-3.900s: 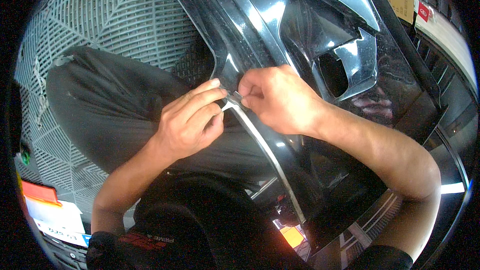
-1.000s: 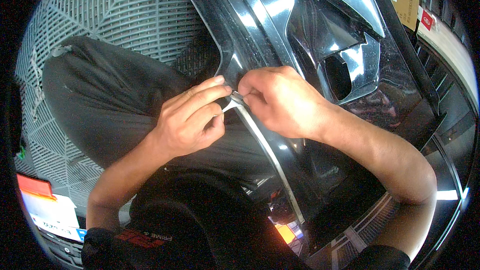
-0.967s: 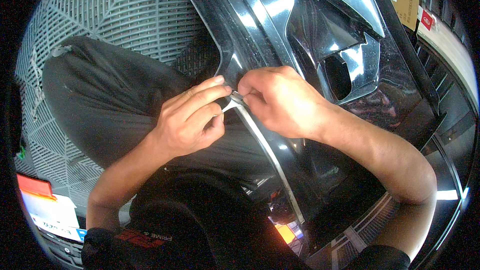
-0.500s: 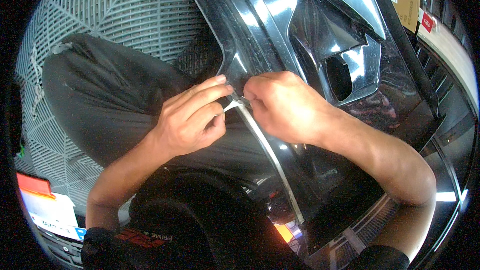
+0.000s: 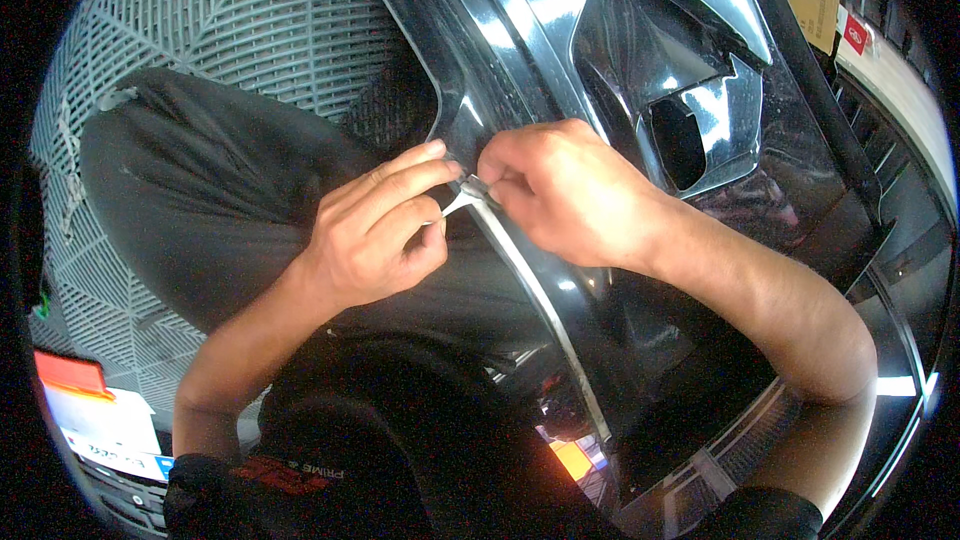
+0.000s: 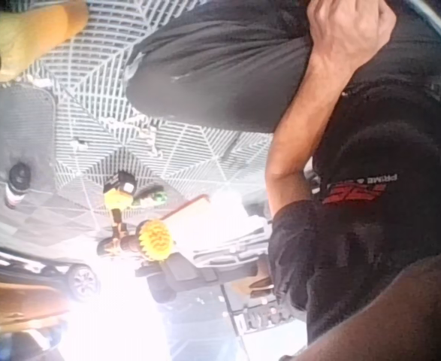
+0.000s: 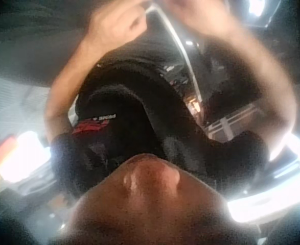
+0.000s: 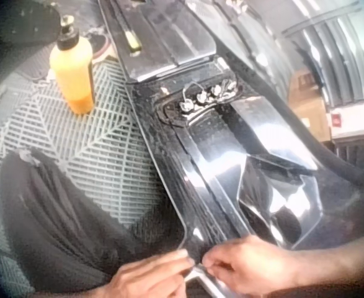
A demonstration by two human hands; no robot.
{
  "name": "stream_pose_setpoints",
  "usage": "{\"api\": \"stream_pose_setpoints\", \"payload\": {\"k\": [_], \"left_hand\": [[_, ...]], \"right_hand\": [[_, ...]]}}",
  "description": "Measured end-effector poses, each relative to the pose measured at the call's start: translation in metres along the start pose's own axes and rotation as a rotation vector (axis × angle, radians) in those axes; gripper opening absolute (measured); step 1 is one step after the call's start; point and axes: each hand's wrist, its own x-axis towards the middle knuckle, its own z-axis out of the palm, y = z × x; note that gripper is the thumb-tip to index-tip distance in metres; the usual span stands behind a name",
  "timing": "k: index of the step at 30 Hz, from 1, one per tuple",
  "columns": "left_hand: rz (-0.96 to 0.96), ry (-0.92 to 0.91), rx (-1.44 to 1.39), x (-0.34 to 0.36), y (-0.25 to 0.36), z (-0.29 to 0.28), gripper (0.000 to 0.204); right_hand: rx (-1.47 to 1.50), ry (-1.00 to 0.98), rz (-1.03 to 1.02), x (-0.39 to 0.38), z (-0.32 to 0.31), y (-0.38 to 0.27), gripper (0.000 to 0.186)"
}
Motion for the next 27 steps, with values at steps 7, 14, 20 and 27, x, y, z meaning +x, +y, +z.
{"api": "stream_pose_setpoints", "payload": {"k": [7, 14, 20, 27], "left_hand": [[0.003, -0.007, -0.006, 0.000, -0.001, -0.001, 0.011], [0.001, 0.007, -0.020, -0.002, -0.001, -0.001, 0.013], [0.025, 0.022, -0.019, 0.002, 0.001, 0.001, 0.018], [0.062, 0.040, 0.085, 0.020, 0.027, 0.003, 0.019]], "right_hand": [[-0.048, 0.010, 0.025, 0.000, 0.003, -0.007, 0.009], [0.003, -0.118, 0.081, 0.001, -0.006, -0.008, 0.010], [0.076, -0.034, 0.133, -0.012, -0.050, -0.012, 0.011], [-0.162, 0.205, 0.064, -0.071, -0.105, -0.046, 0.026]]}}
